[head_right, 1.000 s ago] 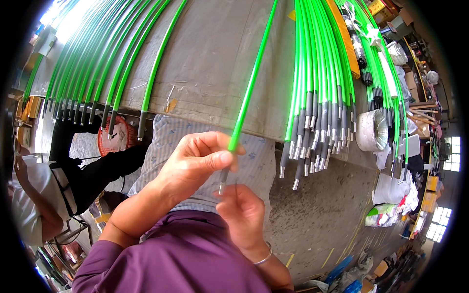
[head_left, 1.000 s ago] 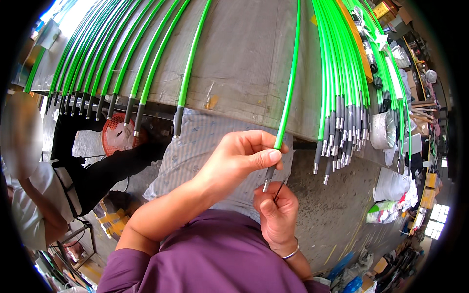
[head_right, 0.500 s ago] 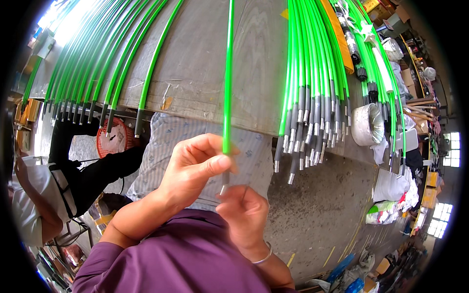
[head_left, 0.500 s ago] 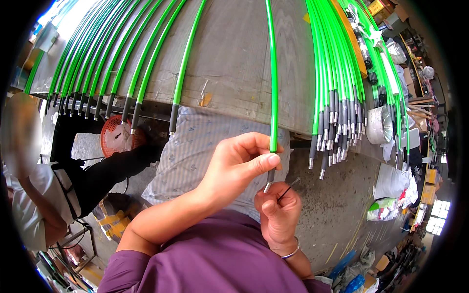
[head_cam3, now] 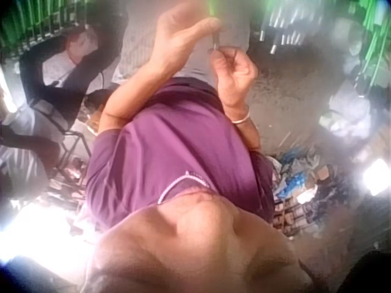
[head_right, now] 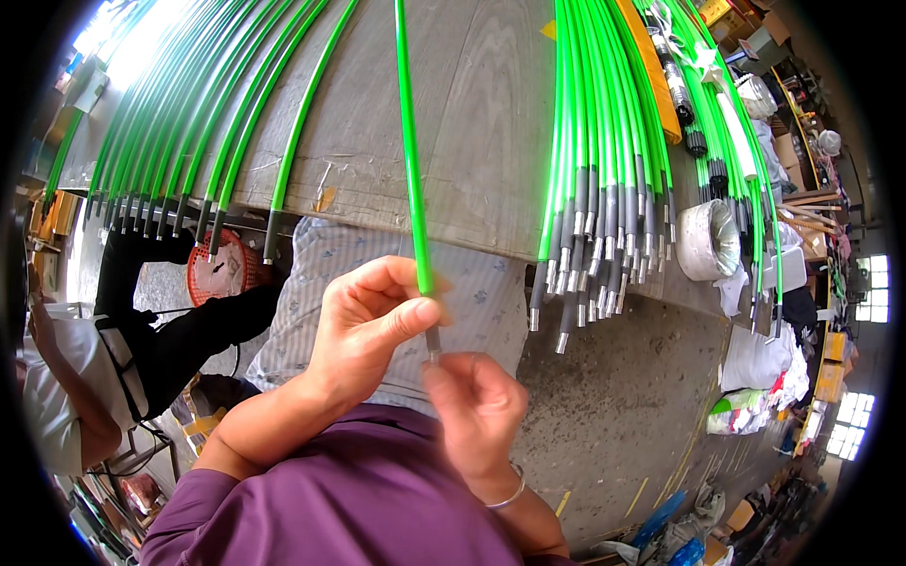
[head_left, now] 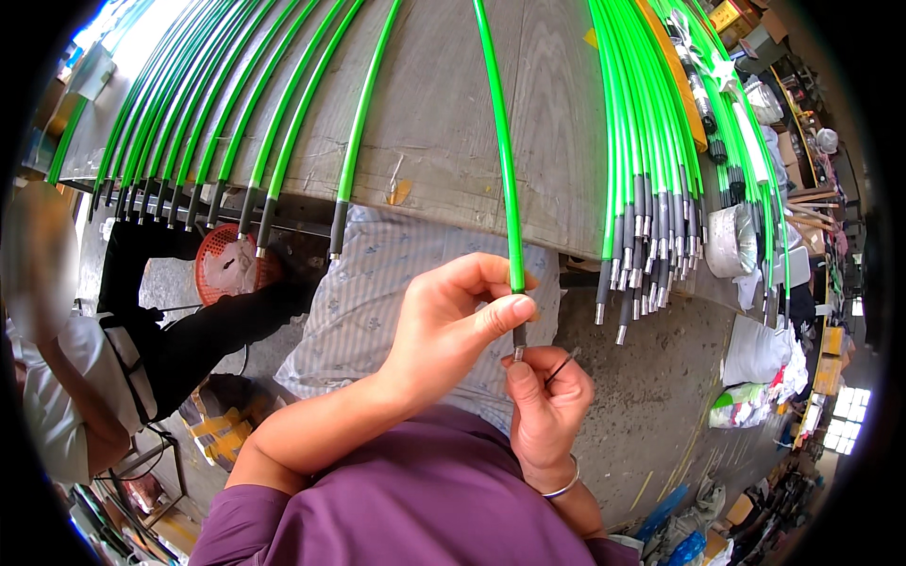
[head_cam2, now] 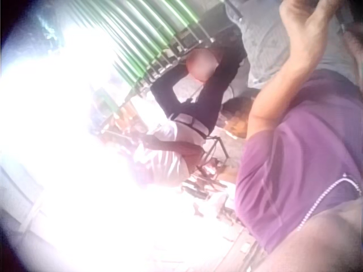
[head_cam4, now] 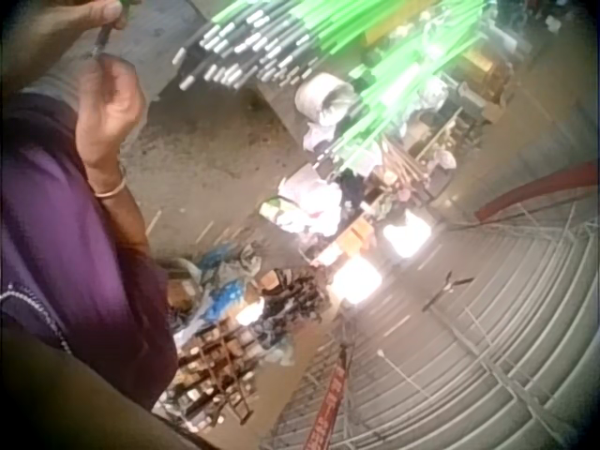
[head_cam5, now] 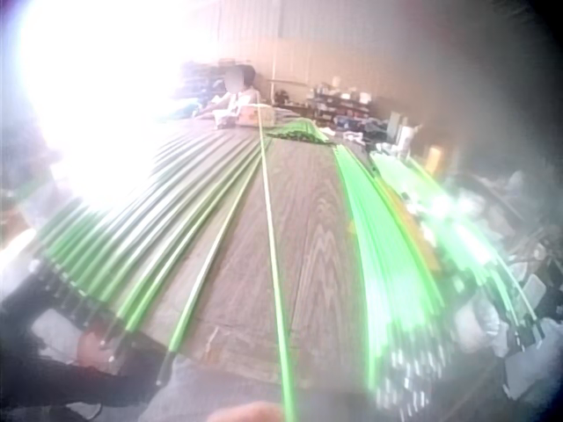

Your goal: The person repeatedly picks up green cables with metal connectors from a table and uses a thin black tool to manipulate the connector end. They then place the cables back onto the table in a neat row. The task is performed in a repetitive loop throughout the video.

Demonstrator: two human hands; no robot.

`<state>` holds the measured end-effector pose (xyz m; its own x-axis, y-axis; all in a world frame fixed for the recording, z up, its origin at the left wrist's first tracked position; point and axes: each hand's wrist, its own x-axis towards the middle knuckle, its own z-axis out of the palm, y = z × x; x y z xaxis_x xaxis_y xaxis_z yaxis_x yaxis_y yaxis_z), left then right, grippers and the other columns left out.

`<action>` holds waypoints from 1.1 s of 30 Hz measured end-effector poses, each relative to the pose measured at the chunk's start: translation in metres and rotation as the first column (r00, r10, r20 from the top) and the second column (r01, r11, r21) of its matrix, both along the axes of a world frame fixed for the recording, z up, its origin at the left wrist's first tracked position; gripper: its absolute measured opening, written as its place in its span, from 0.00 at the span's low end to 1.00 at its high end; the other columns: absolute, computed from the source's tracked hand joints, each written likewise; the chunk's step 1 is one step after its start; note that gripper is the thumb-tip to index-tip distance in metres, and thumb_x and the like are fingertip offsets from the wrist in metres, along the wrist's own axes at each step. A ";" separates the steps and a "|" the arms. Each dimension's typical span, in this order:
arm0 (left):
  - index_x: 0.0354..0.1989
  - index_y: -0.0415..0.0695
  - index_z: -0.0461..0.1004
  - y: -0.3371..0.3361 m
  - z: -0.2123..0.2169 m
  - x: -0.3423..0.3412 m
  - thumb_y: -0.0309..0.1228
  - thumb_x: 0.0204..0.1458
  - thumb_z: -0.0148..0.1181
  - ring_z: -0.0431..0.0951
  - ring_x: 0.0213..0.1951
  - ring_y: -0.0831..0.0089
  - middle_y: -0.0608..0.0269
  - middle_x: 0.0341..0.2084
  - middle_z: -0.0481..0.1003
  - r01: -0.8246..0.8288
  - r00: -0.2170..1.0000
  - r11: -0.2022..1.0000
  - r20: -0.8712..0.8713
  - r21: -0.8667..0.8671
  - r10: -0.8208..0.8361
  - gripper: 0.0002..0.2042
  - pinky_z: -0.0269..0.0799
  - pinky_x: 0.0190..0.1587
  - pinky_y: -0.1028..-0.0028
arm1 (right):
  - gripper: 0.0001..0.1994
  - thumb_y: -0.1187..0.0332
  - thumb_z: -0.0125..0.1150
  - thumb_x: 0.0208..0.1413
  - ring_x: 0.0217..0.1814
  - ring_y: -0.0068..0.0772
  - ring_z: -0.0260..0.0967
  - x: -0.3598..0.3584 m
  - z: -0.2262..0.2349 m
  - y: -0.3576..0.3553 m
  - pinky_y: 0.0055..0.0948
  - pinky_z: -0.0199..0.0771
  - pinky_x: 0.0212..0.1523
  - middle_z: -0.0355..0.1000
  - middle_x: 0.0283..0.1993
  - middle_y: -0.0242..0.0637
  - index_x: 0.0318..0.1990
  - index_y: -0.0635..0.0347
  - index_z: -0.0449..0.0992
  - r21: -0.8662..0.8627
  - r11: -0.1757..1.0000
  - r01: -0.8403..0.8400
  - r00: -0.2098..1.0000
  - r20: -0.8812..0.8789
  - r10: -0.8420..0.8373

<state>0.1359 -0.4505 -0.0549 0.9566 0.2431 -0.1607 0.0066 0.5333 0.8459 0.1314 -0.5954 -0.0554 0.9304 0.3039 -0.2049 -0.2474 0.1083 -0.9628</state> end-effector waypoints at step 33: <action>0.42 0.36 0.71 -0.001 -0.003 -0.003 0.27 0.55 0.54 0.71 0.34 0.79 0.63 0.29 0.74 0.019 0.991 0.977 0.131 -0.212 0.009 0.10 0.67 0.38 0.79 | 0.03 0.77 0.59 0.50 0.27 0.10 0.55 0.008 -0.001 0.005 0.12 0.55 0.27 0.65 0.26 0.23 0.32 0.65 0.72 0.094 0.995 -0.032 0.999 -0.013 0.033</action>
